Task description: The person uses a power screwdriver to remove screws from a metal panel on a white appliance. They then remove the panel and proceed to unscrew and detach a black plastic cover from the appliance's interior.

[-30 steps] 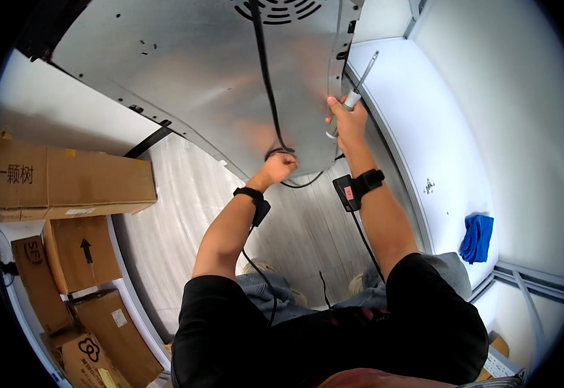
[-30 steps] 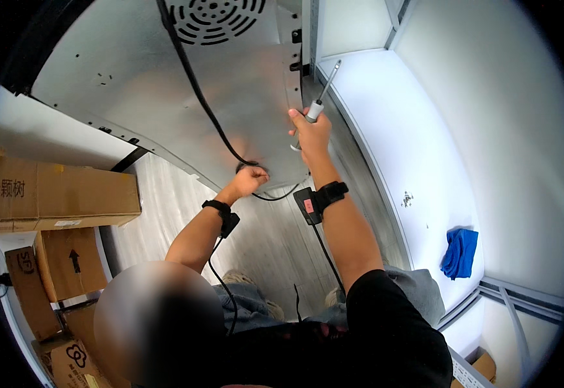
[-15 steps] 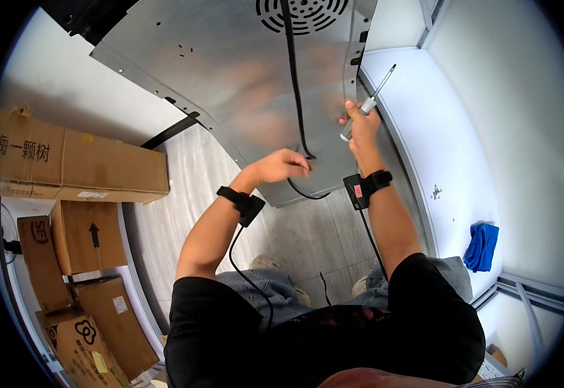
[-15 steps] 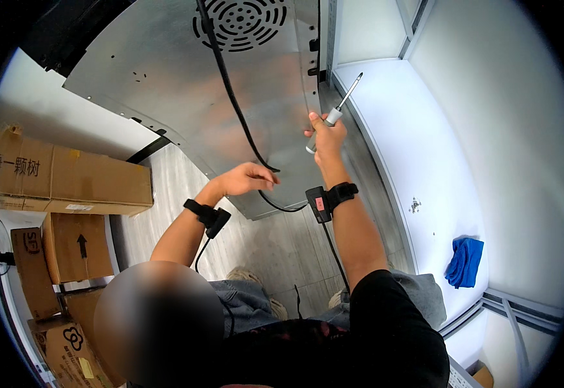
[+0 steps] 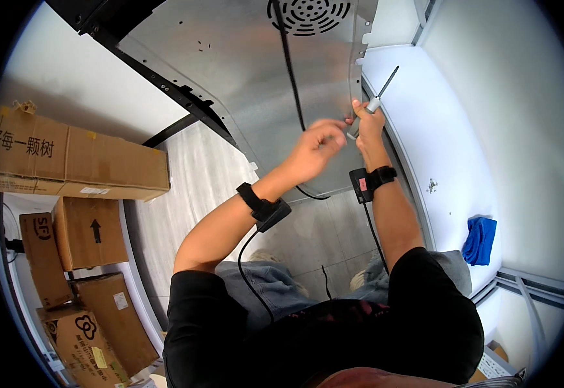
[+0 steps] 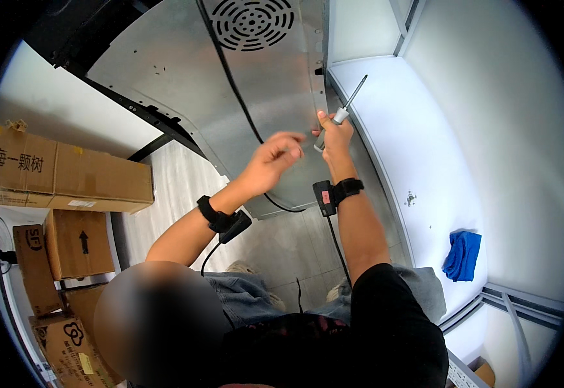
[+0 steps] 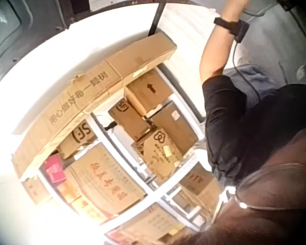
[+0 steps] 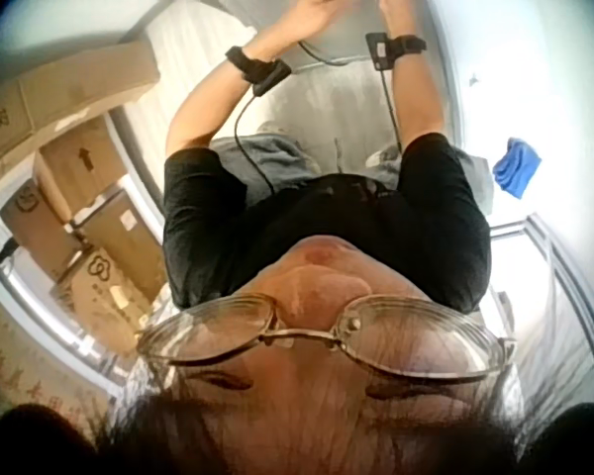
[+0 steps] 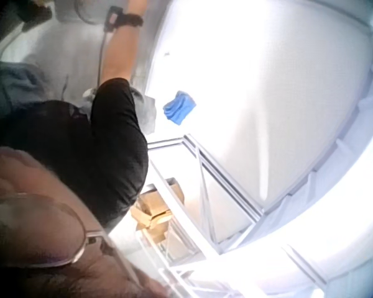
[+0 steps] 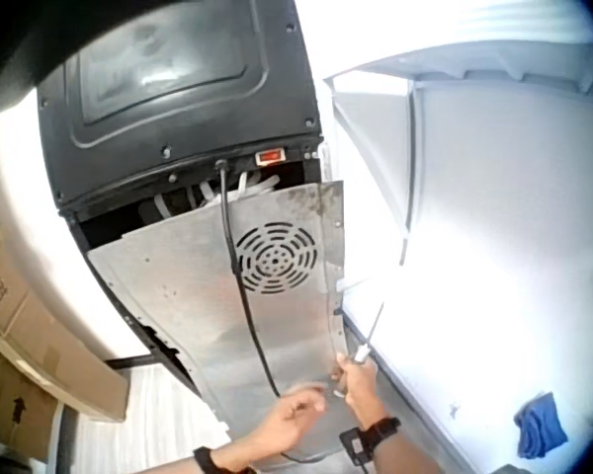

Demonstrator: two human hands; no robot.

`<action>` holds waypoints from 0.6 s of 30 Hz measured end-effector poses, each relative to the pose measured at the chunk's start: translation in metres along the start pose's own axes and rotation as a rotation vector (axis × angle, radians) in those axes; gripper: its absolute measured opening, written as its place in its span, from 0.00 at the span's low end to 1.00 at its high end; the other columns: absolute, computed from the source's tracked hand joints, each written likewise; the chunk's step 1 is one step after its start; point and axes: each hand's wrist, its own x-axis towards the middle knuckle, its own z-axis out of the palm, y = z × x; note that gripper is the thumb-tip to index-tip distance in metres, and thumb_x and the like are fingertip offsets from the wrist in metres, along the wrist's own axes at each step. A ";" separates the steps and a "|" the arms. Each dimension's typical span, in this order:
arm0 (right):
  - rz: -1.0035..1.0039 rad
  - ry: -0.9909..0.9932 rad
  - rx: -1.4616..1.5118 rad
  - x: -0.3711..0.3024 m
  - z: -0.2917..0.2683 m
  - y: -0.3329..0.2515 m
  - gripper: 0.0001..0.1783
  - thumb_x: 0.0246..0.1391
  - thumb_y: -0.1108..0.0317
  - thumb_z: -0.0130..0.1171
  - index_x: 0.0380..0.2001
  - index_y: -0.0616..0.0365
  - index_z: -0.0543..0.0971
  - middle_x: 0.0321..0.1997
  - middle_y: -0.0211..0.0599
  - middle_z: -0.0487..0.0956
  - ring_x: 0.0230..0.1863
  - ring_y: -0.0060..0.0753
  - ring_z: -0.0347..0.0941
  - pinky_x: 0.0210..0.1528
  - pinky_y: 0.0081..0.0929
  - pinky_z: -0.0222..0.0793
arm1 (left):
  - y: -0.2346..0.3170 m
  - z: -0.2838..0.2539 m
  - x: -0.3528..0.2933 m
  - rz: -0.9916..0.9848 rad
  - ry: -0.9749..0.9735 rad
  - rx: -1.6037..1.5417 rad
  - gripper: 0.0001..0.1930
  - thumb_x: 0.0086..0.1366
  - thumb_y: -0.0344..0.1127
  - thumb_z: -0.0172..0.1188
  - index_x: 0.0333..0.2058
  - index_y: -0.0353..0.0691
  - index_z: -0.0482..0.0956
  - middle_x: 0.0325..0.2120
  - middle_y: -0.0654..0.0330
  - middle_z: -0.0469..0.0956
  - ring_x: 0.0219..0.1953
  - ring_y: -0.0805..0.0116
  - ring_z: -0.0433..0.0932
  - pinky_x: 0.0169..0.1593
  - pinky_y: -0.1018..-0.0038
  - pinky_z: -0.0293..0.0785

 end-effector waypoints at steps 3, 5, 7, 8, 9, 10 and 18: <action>-0.029 0.019 -0.052 -0.001 0.003 -0.008 0.14 0.45 0.69 0.65 0.28 0.60 0.69 0.26 0.32 0.70 0.22 0.25 0.68 0.20 0.25 0.72 | -0.005 -0.002 0.006 0.105 0.290 0.079 0.06 0.65 0.33 0.51 0.32 0.38 0.74 0.48 0.60 0.66 0.42 0.74 0.68 0.45 0.76 0.66; -0.045 0.024 -0.064 0.002 0.003 -0.013 0.14 0.45 0.69 0.65 0.28 0.60 0.69 0.26 0.32 0.69 0.21 0.25 0.68 0.19 0.25 0.71 | -0.004 -0.012 -0.003 0.123 0.383 0.175 0.06 0.65 0.34 0.51 0.33 0.39 0.75 0.48 0.59 0.66 0.43 0.74 0.68 0.45 0.76 0.66; -0.058 0.031 -0.058 0.004 0.002 -0.017 0.14 0.45 0.70 0.65 0.28 0.60 0.69 0.26 0.32 0.69 0.21 0.25 0.68 0.19 0.25 0.71 | -0.008 -0.027 -0.012 0.130 0.441 0.203 0.07 0.65 0.36 0.51 0.33 0.40 0.75 0.48 0.59 0.66 0.45 0.72 0.66 0.48 0.74 0.64; -0.064 0.036 -0.046 0.004 0.002 -0.018 0.14 0.45 0.70 0.65 0.28 0.60 0.69 0.26 0.32 0.69 0.21 0.25 0.68 0.19 0.25 0.71 | -0.009 -0.035 -0.017 0.147 0.478 0.229 0.08 0.65 0.36 0.51 0.33 0.40 0.75 0.48 0.59 0.66 0.46 0.71 0.66 0.48 0.74 0.63; -0.069 0.041 -0.034 0.003 0.001 -0.019 0.14 0.45 0.70 0.65 0.27 0.60 0.69 0.26 0.32 0.69 0.21 0.25 0.68 0.19 0.25 0.71 | -0.008 -0.042 -0.023 0.164 0.514 0.255 0.08 0.65 0.36 0.51 0.33 0.40 0.75 0.47 0.59 0.66 0.46 0.71 0.66 0.49 0.73 0.63; -0.077 0.046 -0.016 0.003 0.001 -0.019 0.13 0.46 0.70 0.65 0.27 0.59 0.69 0.26 0.32 0.70 0.21 0.26 0.69 0.19 0.24 0.71 | -0.003 -0.049 -0.028 0.150 0.541 0.222 0.08 0.65 0.37 0.51 0.33 0.40 0.75 0.47 0.59 0.67 0.46 0.71 0.65 0.51 0.72 0.61; -0.110 0.113 -0.028 0.005 -0.006 -0.037 0.12 0.48 0.71 0.63 0.27 0.60 0.68 0.25 0.33 0.72 0.20 0.30 0.72 0.19 0.24 0.70 | 0.000 -0.078 -0.035 0.182 0.651 0.201 0.07 0.65 0.36 0.50 0.33 0.42 0.75 0.46 0.58 0.65 0.50 0.67 0.61 0.52 0.70 0.59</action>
